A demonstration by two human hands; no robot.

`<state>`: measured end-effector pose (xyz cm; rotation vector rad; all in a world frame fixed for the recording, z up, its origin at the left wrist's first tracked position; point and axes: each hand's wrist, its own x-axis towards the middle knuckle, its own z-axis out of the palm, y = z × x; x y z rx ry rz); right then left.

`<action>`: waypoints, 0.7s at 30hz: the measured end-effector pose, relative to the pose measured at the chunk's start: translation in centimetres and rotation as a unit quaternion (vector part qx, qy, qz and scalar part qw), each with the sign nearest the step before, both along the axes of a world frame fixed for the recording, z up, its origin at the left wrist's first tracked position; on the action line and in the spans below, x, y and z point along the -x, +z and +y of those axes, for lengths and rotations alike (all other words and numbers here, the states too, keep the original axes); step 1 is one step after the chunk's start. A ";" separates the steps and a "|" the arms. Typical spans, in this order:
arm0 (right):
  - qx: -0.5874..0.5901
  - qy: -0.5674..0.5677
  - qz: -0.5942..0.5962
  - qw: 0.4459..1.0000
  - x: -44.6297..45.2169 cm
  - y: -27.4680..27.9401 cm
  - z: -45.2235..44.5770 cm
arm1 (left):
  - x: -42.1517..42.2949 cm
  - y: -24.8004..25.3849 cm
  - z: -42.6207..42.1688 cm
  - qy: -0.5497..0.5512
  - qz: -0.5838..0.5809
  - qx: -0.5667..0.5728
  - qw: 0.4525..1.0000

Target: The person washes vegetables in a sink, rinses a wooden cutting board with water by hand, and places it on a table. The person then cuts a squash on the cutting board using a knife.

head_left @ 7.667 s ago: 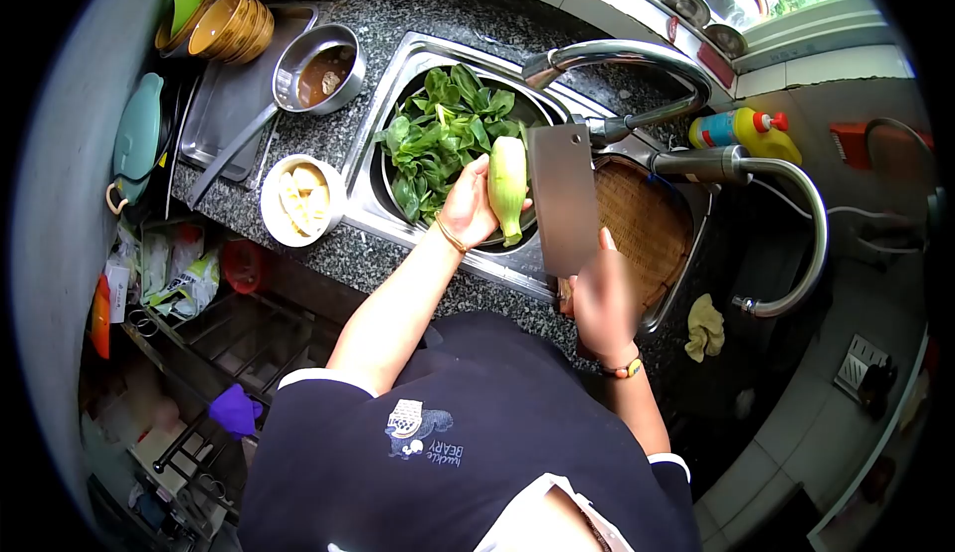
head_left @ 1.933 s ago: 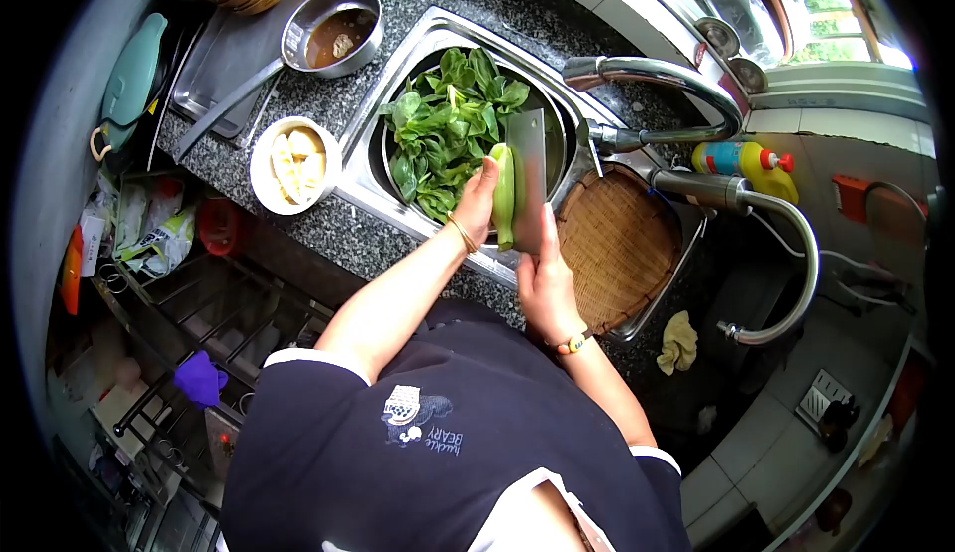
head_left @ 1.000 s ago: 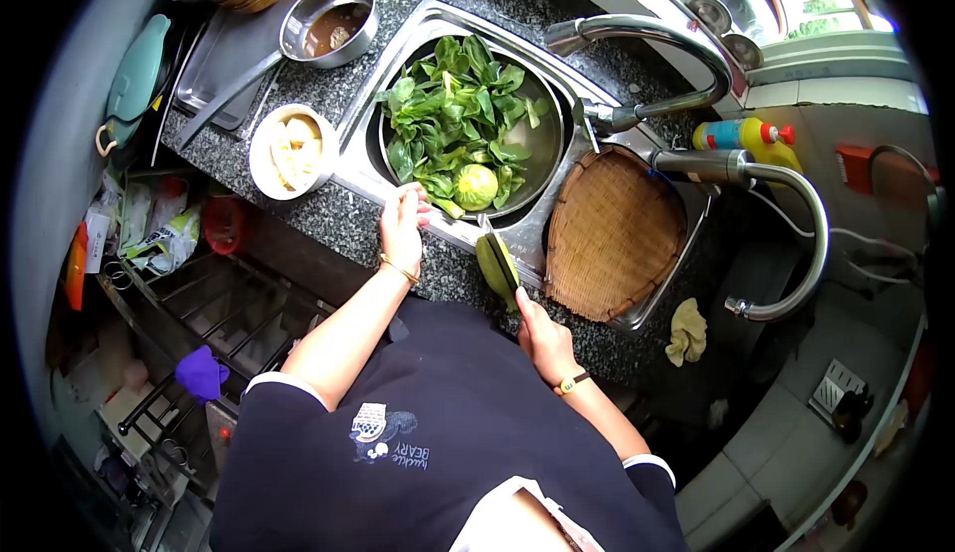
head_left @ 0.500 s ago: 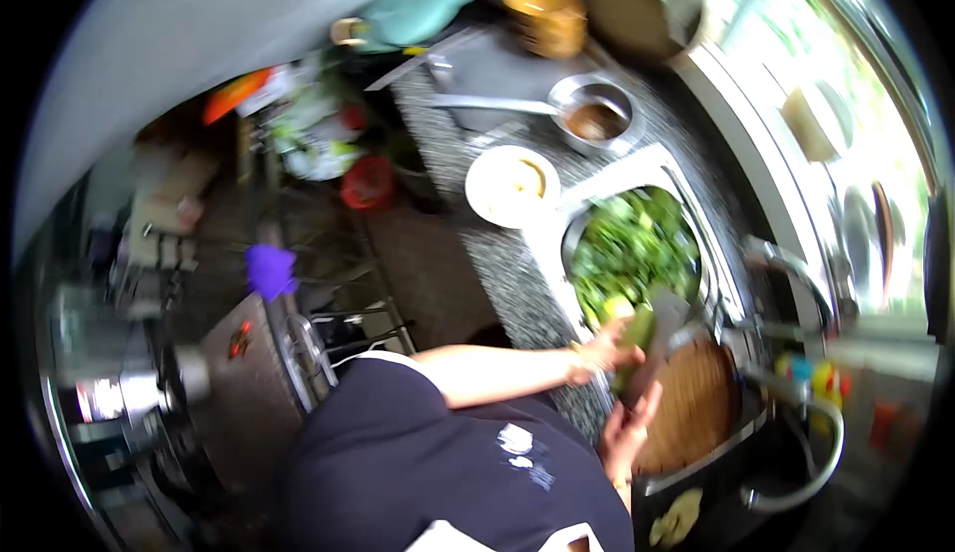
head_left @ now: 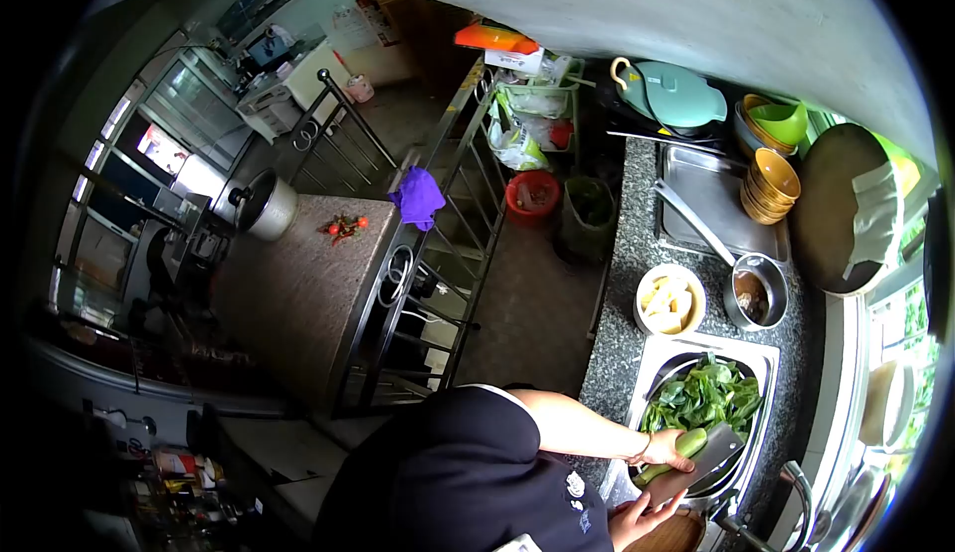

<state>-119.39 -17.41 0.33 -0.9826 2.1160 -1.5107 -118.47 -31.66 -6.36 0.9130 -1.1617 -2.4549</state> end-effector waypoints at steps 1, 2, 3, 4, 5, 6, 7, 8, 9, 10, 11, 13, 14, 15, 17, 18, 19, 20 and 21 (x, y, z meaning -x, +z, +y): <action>-0.009 0.013 -0.008 1.000 0.4 0.0 0.1 | 0.2 -0.3 0.0 -0.006 -0.025 0.007 1.000; -0.053 -0.042 -0.239 0.969 1.2 -1.1 1.0 | 0.2 0.5 -0.3 -0.023 -0.081 0.039 0.996; -0.052 -0.054 -0.238 0.968 1.8 -1.8 1.0 | 0.3 1.5 -0.5 -0.052 -0.141 0.058 0.987; -0.037 -0.059 -0.254 0.965 2.6 -2.6 1.2 | 0.6 1.6 -1.0 -0.077 -0.184 0.097 0.975; -0.020 -0.079 -0.264 0.961 3.3 -3.4 2.1 | 1.6 0.7 -0.6 -0.114 -0.217 0.139 0.960; 0.024 -0.118 -0.261 0.958 3.3 -4.4 1.8 | 2.9 -2.4 0.6 -0.084 -0.221 0.297 0.925; 0.009 -0.110 -0.273 0.956 3.2 -3.7 2.1 | 2.7 -1.1 0.0 -0.092 -0.193 0.405 0.889; 0.005 -0.124 -0.249 0.961 3.4 -4.4 2.4 | 2.6 0.1 -0.5 -0.087 -0.171 0.518 0.834; 0.015 -0.145 -0.260 0.955 3.2 -3.3 1.8 | 2.6 1.3 -1.1 -0.068 -0.155 0.619 0.767; 0.024 -0.159 -0.268 0.950 3.1 -3.2 1.6 | 2.4 2.9 -1.5 -0.101 -0.080 0.622 0.772; 0.034 -0.172 -0.275 0.945 3.0 -3.0 1.6 | 2.1 4.8 -3.2 -0.129 -0.013 0.623 0.772; 0.038 -0.208 -0.255 0.944 3.2 -4.5 1.1 | 2.8 6.9 -5.0 -0.194 -0.054 0.612 0.765; 0.004 -0.220 -0.192 0.956 3.6 -6.5 1.5 | 3.6 7.2 -6.4 -0.160 -0.029 0.646 0.746; -0.031 -0.233 -0.177 0.956 3.8 -6.9 1.3 | 4.6 7.6 -8.1 -0.122 -0.005 0.678 0.725; -0.117 -0.244 -0.184 0.945 4.5 -7.0 0.7 | 7.4 9.1 -12.6 -0.106 0.002 0.712 0.695; -0.129 -0.241 -0.176 0.946 4.8 -7.0 0.5 | 9.1 10.4 -15.2 -0.101 0.016 0.756 0.647; -0.140 -0.235 -0.168 0.947 5.1 -7.1 0.2 | 11.1 11.7 -17.8 -0.094 0.030 0.797 0.596; -0.135 -0.240 -0.169 0.946 5.4 -7.2 -0.2 | 13.1 12.3 -20.3 -0.042 0.014 0.786 0.616; -0.157 -0.236 -0.178 0.943 5.8 -7.2 -0.6 | 15.3 12.8 -22.8 0.011 0.000 0.772 0.635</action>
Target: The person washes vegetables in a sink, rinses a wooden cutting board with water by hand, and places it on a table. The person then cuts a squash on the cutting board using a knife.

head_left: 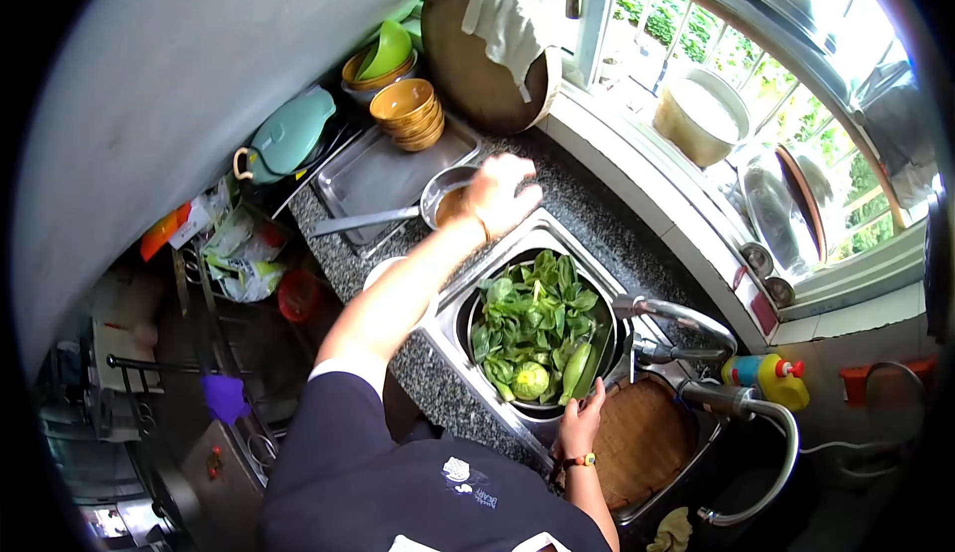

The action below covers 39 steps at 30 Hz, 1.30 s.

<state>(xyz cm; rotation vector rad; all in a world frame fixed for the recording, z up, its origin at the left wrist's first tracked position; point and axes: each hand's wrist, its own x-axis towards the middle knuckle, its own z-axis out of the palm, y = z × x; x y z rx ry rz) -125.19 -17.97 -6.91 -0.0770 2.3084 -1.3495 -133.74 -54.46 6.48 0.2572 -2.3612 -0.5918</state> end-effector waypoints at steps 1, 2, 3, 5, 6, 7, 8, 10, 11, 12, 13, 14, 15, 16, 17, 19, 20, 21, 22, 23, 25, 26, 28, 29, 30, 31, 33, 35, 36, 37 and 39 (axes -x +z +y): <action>-0.019 0.006 -0.014 1.000 0.5 -0.1 -0.3 | 2.4 1.0 -2.4 0.046 0.020 -0.009 0.999; -0.016 0.001 -0.011 1.000 0.8 -0.2 -0.5 | 4.8 2.1 -4.9 0.092 0.041 -0.019 0.995; -0.010 0.016 0.002 1.000 1.0 -0.4 -0.6 | 7.2 3.4 -7.9 0.107 0.006 -0.079 0.991; -0.028 0.062 0.035 0.997 1.6 0.0 -0.9 | 12.3 5.1 -13.7 0.179 -0.010 -0.211 0.961; -0.057 0.085 0.043 0.994 1.9 -0.3 -0.9 | 14.7 5.3 -16.0 0.236 0.008 -0.282 0.930; -0.090 0.100 0.023 0.991 2.3 0.5 -1.2 | 16.6 6.2 -17.0 0.267 0.051 -0.312 0.910; -0.125 0.116 0.003 0.985 2.4 1.7 -1.4 | 17.8 7.4 -17.4 0.297 0.094 -0.343 0.886; -0.114 0.140 0.018 0.983 2.4 1.8 -1.2 | 18.6 9.9 -15.7 0.296 0.116 -0.385 0.866; -0.132 0.158 0.074 0.976 2.3 1.9 -1.1 | 19.1 10.5 -15.2 0.297 0.136 -0.424 0.845; -0.151 0.175 0.126 0.965 2.1 2.1 -1.0 | 20.6 9.2 -17.1 0.265 0.155 -0.381 0.872; -0.154 0.168 0.122 0.966 1.9 1.8 -0.7 | 22.0 7.9 -19.0 0.232 0.175 -0.338 0.895; -0.141 0.151 0.138 0.969 1.8 1.6 -0.6 | 22.5 7.7 -19.5 0.173 0.178 -0.316 0.916; -0.129 0.134 0.155 0.970 1.7 1.4 -0.5 | 23.3 8.8 -17.6 0.135 0.256 -0.280 0.915; -0.134 0.125 0.151 0.971 1.8 1.3 -0.5 | 23.6 10.2 -15.9 0.028 0.249 -0.324 0.912; -0.123 0.124 0.160 0.972 1.9 1.2 -0.4 | 21.5 13.6 -9.8 -0.080 0.284 -0.363 0.884; -0.115 0.121 0.162 0.973 2.0 1.8 -0.8 | 22.2 14.9 -6.3 -0.238 0.261 -0.367 0.861; -0.122 0.115 0.157 0.973 2.2 2.3 -1.0 | 21.6 16.0 -4.1 -0.289 0.211 -0.426 0.831; -0.113 0.117 0.157 0.974 2.5 2.7 -1.3 | 22.4 15.7 -3.1 -0.325 0.194 -0.436 0.817; -0.103 0.118 0.160 0.975 2.9 3.1 -1.6 | 23.0 15.5 -2.4 -0.361 0.178 -0.443 0.801; -0.103 0.108 0.171 0.974 3.1 3.6 -1.9 | 23.1 14.9 -1.8 -0.376 0.144 -0.445 0.800; -0.100 0.101 0.177 0.974 3.3 4.0 -1.9 | 23.9 13.0 -1.4 -0.382 0.037 -0.362 0.850; -0.093 0.096 0.181 0.974 3.4 4.2 -1.9 | 24.1 12.3 -1.0 -0.386 -0.030 -0.335 0.859; -0.089 0.080 0.197 0.973 3.4 4.6 -1.7 | 24.9 10.2 0.3 -0.232 -0.078 -0.099 0.965; -0.084 0.087 0.188 0.975 3.3 4.7 -1.6 | 25.4 9.1 1.0 -0.150 -0.162 0.058 0.974; -0.078 0.095 0.179 0.976 3.2 4.8 -1.4 | 25.8 7.9 1.5 -0.062 -0.238 0.214 0.945; -0.080 0.093 0.178 0.976 3.0 4.9 -1.2 | 26.2 6.1 1.6 -0.015 -0.304 0.245 0.920; -0.077 0.098 0.167 0.978 3.1 4.8 -1.2 | 26.9 0.4 0.4 0.054 -0.276 0.250 0.927; -0.066 0.099 0.174 0.978 3.1 4.9 -1.3 | 26.4 -2.9 -1.3 0.073 -0.127 0.266 0.953; -0.065 0.094 0.174 0.978 3.1 4.8 -1.2 | 25.4 -0.8 -2.0 0.076 -0.129 0.268 0.952; -0.067 0.105 0.185 0.975 3.1 4.7 -1.1 | 24.6 1.5 -3.0 0.076 -0.172 0.300 0.935; -0.061 0.107 0.174 0.977 3.1 4.8 -0.8 | 22.8 5.7 -6.4 0.085 -0.221 0.378 0.895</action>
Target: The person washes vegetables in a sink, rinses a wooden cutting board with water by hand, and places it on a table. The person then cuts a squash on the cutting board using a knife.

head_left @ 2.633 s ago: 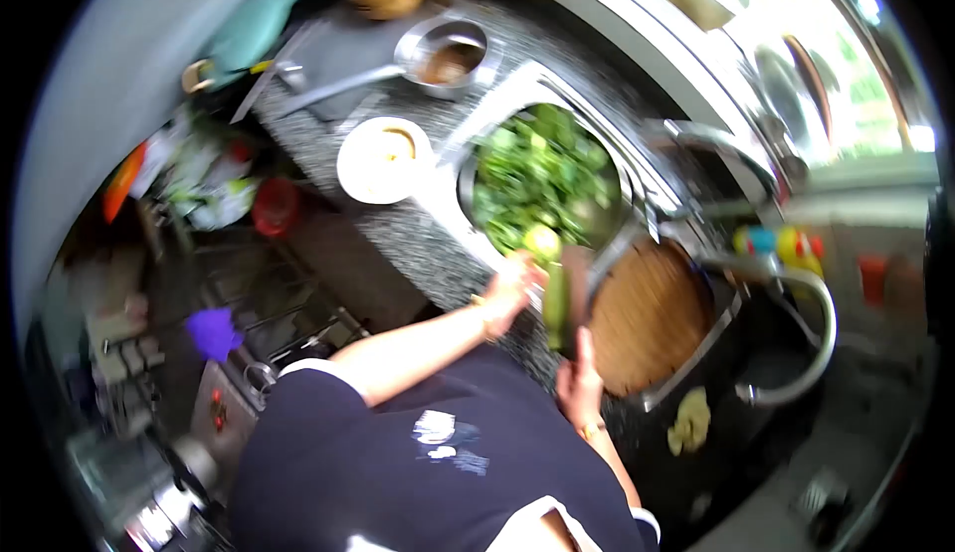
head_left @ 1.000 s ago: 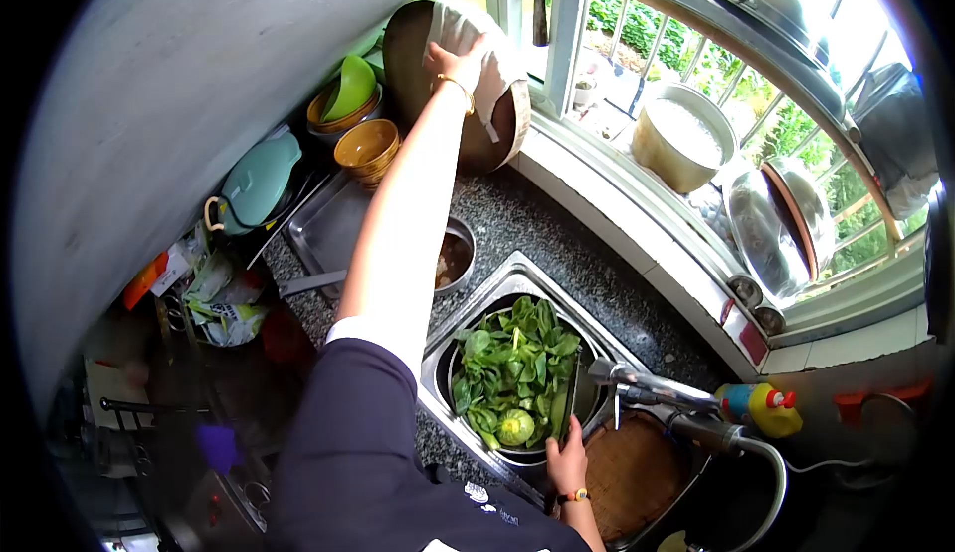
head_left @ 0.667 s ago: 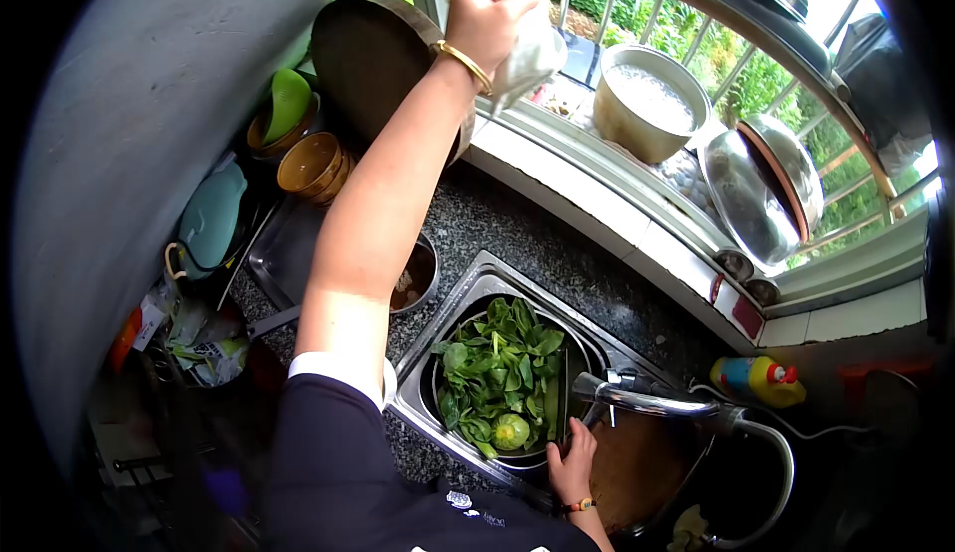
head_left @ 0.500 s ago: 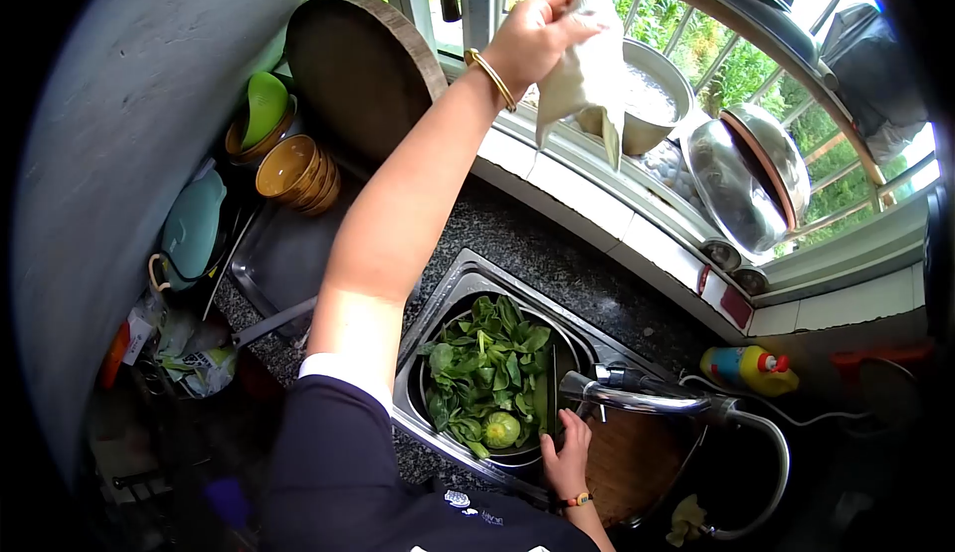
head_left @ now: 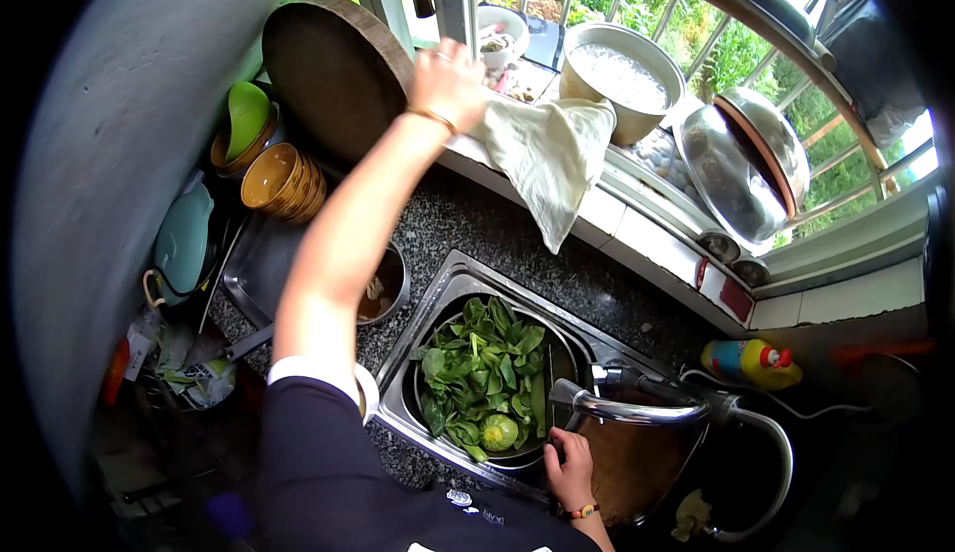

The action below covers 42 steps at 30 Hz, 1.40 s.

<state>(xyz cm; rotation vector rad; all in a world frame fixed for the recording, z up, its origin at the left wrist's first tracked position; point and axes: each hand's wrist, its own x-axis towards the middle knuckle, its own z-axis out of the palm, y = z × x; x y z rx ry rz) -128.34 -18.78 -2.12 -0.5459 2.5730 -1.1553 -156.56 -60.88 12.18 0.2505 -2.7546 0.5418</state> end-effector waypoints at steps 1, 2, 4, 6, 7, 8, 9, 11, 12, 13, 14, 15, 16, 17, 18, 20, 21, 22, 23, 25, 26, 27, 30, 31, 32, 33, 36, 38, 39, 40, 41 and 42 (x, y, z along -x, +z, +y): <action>0.005 0.003 -0.005 1.000 0.1 0.2 0.0 | -0.6 1.9 -2.5 0.008 -0.008 -0.015 1.000; 0.010 0.006 0.007 1.000 0.2 0.5 -0.2 | -1.6 3.8 -4.8 0.024 -0.036 0.053 0.998; 0.014 0.019 0.001 1.000 0.4 0.0 -0.5 | -2.9 6.2 -9.7 0.061 -0.035 0.092 0.993; 0.021 0.037 -0.007 0.999 0.8 0.5 -1.4 | -3.5 7.2 -12.6 0.035 -0.076 0.128 0.988; 0.020 0.040 -0.009 0.999 0.9 0.7 -1.8 | -3.4 7.2 -13.8 0.022 -0.115 0.117 0.986; 0.027 0.060 0.003 0.998 1.1 0.8 -2.3 | -3.6 8.9 -11.0 0.048 -0.146 0.092 0.984; 0.036 0.081 0.016 0.996 1.4 0.9 -2.8 | -2.9 8.9 -11.1 0.010 -0.140 0.148 0.979; 0.035 0.102 0.019 0.994 1.5 1.2 -3.2 | -3.4 9.7 -8.9 -0.103 -0.138 0.226 0.959; 0.090 0.069 -0.061 0.992 1.2 0.7 -3.6 | -3.5 8.3 -8.5 -0.217 -0.037 0.256 0.941; 0.145 0.034 -0.139 0.979 1.1 0.1 -4.2 | -3.5 6.9 -8.2 -0.328 0.065 0.280 0.900; 0.178 -0.001 -0.239 0.954 1.1 -0.2 -4.8 | -6.4 9.5 -3.9 -0.240 -0.191 0.165 0.937; 0.178 0.013 -0.244 0.953 1.4 -0.3 -5.6 | -8.0 9.9 -2.6 -0.272 -0.147 0.094 0.946; 0.177 0.054 -0.210 0.960 1.9 -0.7 -6.4 | -8.4 10.4 -2.8 -0.309 -0.093 0.103 0.941; 0.205 0.083 -0.233 0.947 2.8 0.0 -7.6 | -8.9 11.0 -3.4 -0.345 -0.037 0.109 0.931; 0.251 0.086 -0.285 0.921 3.6 -0.2 -8.8 | -9.2 12.6 -4.0 -0.194 -0.178 -0.039 0.964; 0.341 0.018 -0.450 0.825 5.9 1.6 -12.1 | -10.7 12.1 -6.2 -0.216 -0.044 -0.032 0.975; 0.373 -0.009 -0.536 0.757 7.2 2.3 -13.6 | -10.6 11.2 -7.5 -0.251 0.002 -0.093 0.963; 0.415 -0.037 -0.611 0.673 8.3 2.8 -15.1 | -11.3 11.7 -6.2 -0.236 0.016 -0.092 0.967; 0.452 -0.055 -0.646 0.613 9.3 2.9 -16.4 | -11.8 10.6 -5.5 -0.226 0.086 -0.123 0.962; 0.500 -0.114 -0.668 0.539 10.6 3.8 -18.5 | -11.5 6.6 -4.8 -0.199 0.239 -0.101 0.945; 0.503 -0.137 -0.670 0.529 11.1 4.2 -19.3 | -11.6 6.7 -4.2 -0.163 0.231 -0.236 0.930; 0.505 -0.161 -0.673 0.517 11.3 4.4 -19.9 | -11.8 6.8 -3.6 -0.123 0.239 -0.374 0.888; 0.501 -0.139 -0.683 0.513 11.3 4.3 -21.0 | -12.3 7.7 -4.6 0.013 0.282 -0.626 0.727; 0.505 -0.126 -0.679 0.518 11.3 4.0 -21.2 | -12.0 7.6 -6.0 0.062 0.273 -0.707 0.649; 0.516 -0.123 -0.669 0.520 11.4 3.6 -21.1 | -12.2 7.8 -5.4 0.060 0.267 -0.739 0.615; 0.517 -0.121 -0.670 0.519 11.3 3.0 -21.1 | -12.6 8.0 -4.9 0.057 0.263 -0.768 0.581; 0.606 -0.096 -0.703 0.361 10.6 2.1 -21.4 | -13.8 8.8 -2.9 0.094 0.242 -0.742 0.617; 0.629 -0.140 -0.665 0.377 9.6 1.8 -21.6 | -15.3 8.2 -2.0 0.053 0.250 -0.737 0.626; 0.614 -0.167 -0.636 0.437 8.9 1.3 -21.3 | -16.7 7.8 -0.6 0.015 0.260 -0.737 0.624; 0.625 -0.159 -0.652 0.400 8.3 0.5 -20.5 | -18.4 7.3 0.6 -0.011 0.276 -0.749 0.602; 0.609 -0.149 -0.654 0.423 7.6 1.3 -19.1 | -20.5 6.9 2.0 -0.040 0.293 -0.761 0.577; 0.614 -0.114 -0.642 0.446 7.0 0.8 -17.7 | -22.7 7.5 4.7 -0.058 0.305 -0.758 0.574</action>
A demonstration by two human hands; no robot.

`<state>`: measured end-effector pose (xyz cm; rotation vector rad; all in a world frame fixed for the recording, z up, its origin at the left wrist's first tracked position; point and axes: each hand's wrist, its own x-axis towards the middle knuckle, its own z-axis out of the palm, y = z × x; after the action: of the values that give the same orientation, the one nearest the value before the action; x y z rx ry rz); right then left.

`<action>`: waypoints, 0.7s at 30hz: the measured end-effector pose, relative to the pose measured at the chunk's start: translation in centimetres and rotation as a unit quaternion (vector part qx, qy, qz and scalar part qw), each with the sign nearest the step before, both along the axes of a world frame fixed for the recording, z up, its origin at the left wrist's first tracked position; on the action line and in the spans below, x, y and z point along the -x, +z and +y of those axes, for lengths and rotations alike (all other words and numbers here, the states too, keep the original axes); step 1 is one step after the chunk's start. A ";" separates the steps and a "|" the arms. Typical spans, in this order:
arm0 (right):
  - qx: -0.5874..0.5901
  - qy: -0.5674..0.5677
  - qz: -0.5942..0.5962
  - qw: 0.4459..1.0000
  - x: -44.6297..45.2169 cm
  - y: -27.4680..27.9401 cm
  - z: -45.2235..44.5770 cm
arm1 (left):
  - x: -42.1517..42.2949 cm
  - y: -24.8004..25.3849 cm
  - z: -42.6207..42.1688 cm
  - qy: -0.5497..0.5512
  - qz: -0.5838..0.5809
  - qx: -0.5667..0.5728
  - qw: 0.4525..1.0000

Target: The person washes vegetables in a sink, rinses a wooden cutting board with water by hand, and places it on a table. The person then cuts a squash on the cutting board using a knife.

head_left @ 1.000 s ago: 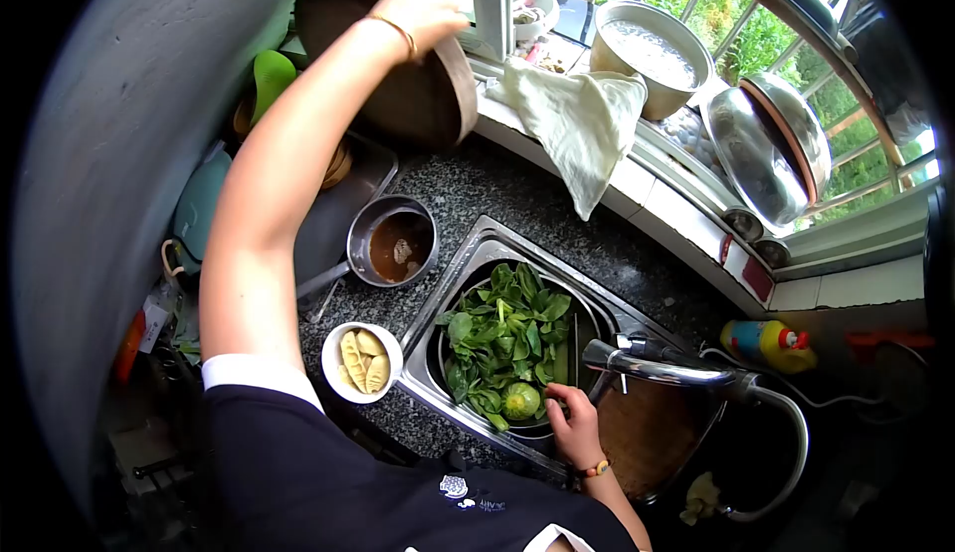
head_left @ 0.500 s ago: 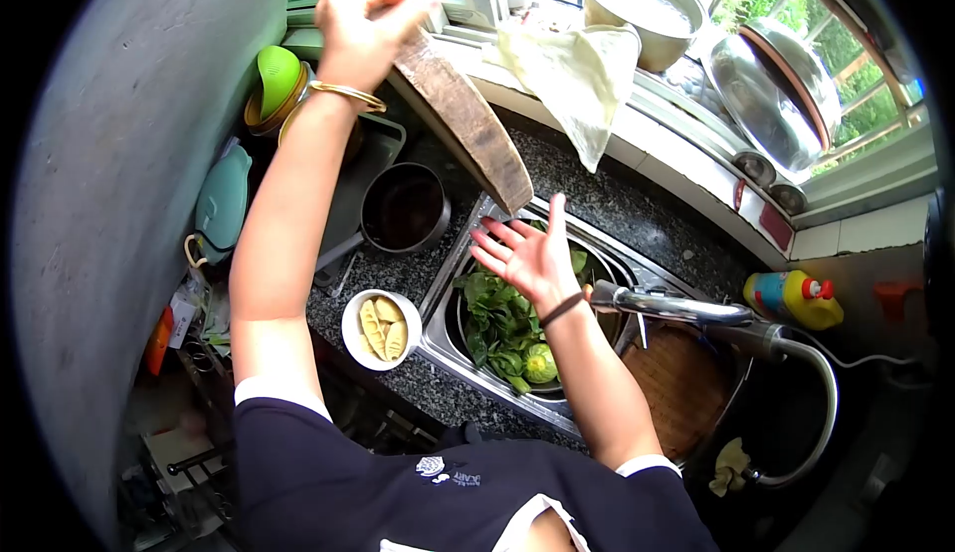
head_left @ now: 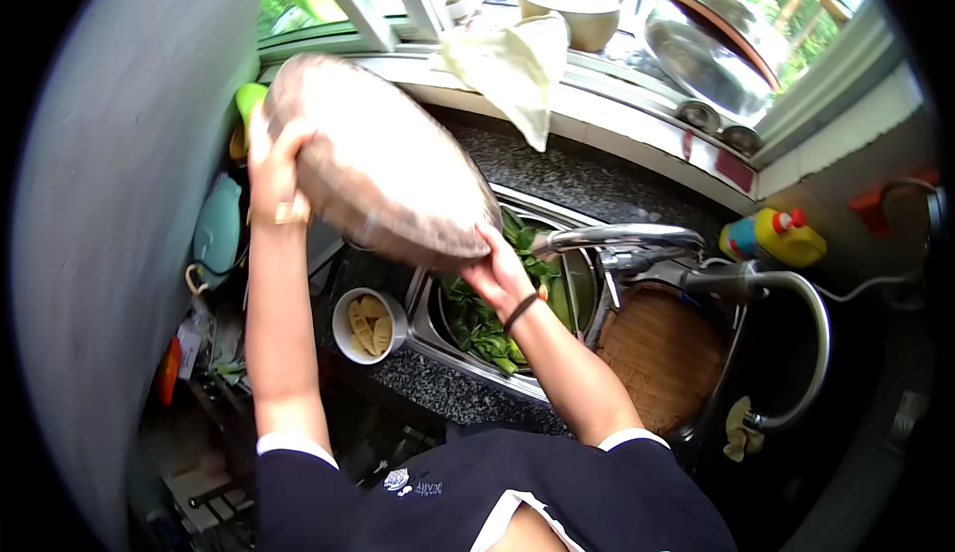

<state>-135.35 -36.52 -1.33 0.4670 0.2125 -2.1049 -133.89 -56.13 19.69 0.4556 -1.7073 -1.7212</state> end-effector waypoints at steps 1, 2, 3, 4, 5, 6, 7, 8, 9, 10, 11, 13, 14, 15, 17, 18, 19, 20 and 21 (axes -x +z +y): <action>0.005 0.010 0.038 0.999 -0.8 -0.6 1.5 | -2.5 0.3 2.5 0.001 0.017 0.001 1.000; -0.034 0.000 0.082 0.996 -1.6 0.4 3.5 | -4.9 -0.2 3.7 -0.019 0.033 -0.017 0.999; -0.075 -0.005 0.126 0.989 -2.5 1.9 5.7 | -7.2 -0.8 4.5 -0.034 0.050 -0.037 0.997; -0.099 -0.019 0.160 0.982 -3.5 2.3 7.6 | -9.4 -1.8 5.0 -0.046 0.061 -0.088 0.993; -0.134 -0.044 0.210 0.967 -4.4 2.3 9.1 | -11.4 -3.0 5.5 -0.055 0.074 -0.136 0.986; -0.161 -0.060 0.233 0.957 -5.3 2.6 10.7 | -13.0 -4.0 5.9 -0.008 0.055 -0.238 0.970; -0.185 -0.076 0.256 0.946 -6.2 2.9 12.3 | -14.2 -5.0 6.5 0.038 0.036 -0.336 0.940; -0.192 -0.085 0.274 0.939 -6.8 2.5 13.6 | -15.3 -6.1 7.1 0.023 0.014 -0.343 0.939; -0.188 -0.068 0.261 0.944 -7.4 2.4 15.0 | -16.3 -7.3 7.3 -0.008 -0.019 -0.328 0.944; -0.186 -0.053 0.234 0.953 -8.3 1.8 16.1 | -17.1 -8.3 8.0 -0.008 -0.025 -0.322 0.946; -0.183 -0.040 0.211 0.959 -9.1 0.7 17.0 | -17.5 -8.7 8.9 -0.012 -0.028 -0.315 0.949; -0.188 -0.029 0.254 0.948 -11.2 -3.0 18.2 | -18.0 -7.9 11.4 -0.022 -0.013 -0.311 0.950; -0.182 -0.005 0.222 0.958 -11.2 -2.8 19.0 | -18.3 -7.9 12.4 -0.029 0.011 -0.309 0.951; -0.177 0.024 0.184 0.967 -11.7 -2.6 20.1 | -18.9 -7.9 13.2 -0.026 0.003 -0.302 0.953; -0.189 0.044 0.137 0.971 -11.3 -3.5 21.3 | -19.6 -8.4 13.9 -0.011 0.001 -0.314 0.949; -0.192 0.034 0.144 0.970 -11.4 -3.6 21.6 | -19.7 -8.8 14.3 -0.008 0.002 -0.323 0.946; -0.195 0.022 0.156 0.968 -11.1 -3.5 21.7 | -19.5 -9.2 14.8 -0.006 0.012 -0.319 0.948; -0.194 0.020 0.161 0.968 -11.1 -3.7 21.6 | -19.5 -9.5 15.0 -0.008 0.013 -0.313 0.950; -0.226 0.032 0.197 0.954 -11.2 -4.2 21.6 | -19.5 -9.9 15.2 -0.008 0.014 -0.308 0.951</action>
<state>-124.19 -14.95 -5.55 0.2915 0.9418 -2.0641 -114.41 -40.90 9.81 0.6851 -1.1218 -2.2496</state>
